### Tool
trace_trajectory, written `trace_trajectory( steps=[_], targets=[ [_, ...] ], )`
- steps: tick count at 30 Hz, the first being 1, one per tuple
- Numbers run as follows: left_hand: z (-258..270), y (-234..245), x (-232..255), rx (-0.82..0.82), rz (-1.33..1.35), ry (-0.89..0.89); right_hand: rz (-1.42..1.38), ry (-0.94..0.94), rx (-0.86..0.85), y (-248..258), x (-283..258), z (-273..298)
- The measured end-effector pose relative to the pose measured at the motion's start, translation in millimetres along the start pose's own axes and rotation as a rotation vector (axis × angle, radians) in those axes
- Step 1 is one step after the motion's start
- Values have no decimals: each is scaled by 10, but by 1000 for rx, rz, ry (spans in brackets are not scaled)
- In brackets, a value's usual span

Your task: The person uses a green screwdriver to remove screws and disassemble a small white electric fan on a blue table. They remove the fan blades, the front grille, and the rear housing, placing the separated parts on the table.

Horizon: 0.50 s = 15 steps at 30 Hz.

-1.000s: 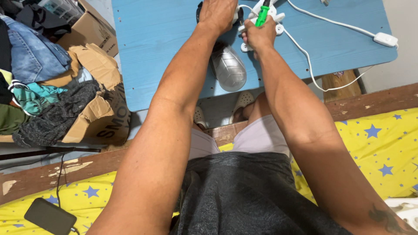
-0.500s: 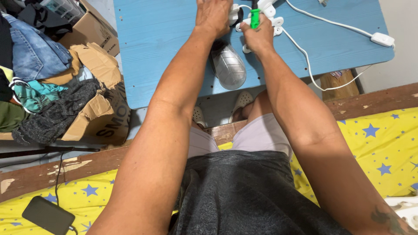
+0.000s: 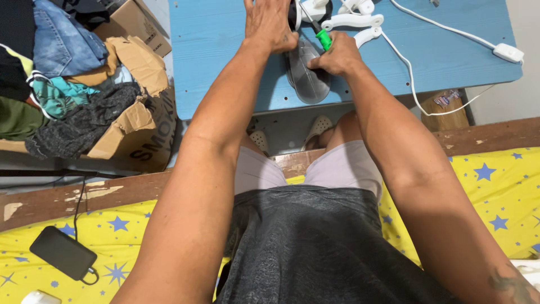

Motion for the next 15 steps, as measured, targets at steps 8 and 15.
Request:
trace_trajectory(
  steps=[8, 15],
  targets=[
    [202, 238, 72, 46, 65, -15, -64, -20, 128, -35, -104, -138],
    [-90, 29, 45, -39, 42, 43, -154, -56, 321, 96, 188, -193]
  ],
)
Point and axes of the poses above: each hand's wrist, its own z-axis away from the middle knuckle, its own y-axis out of the back of the hand, x = y × z, the point moved 6 cm from there along -z, towards the middle knuckle, and after that the axes turned 13 degrees about z, right-handed, at the moved point
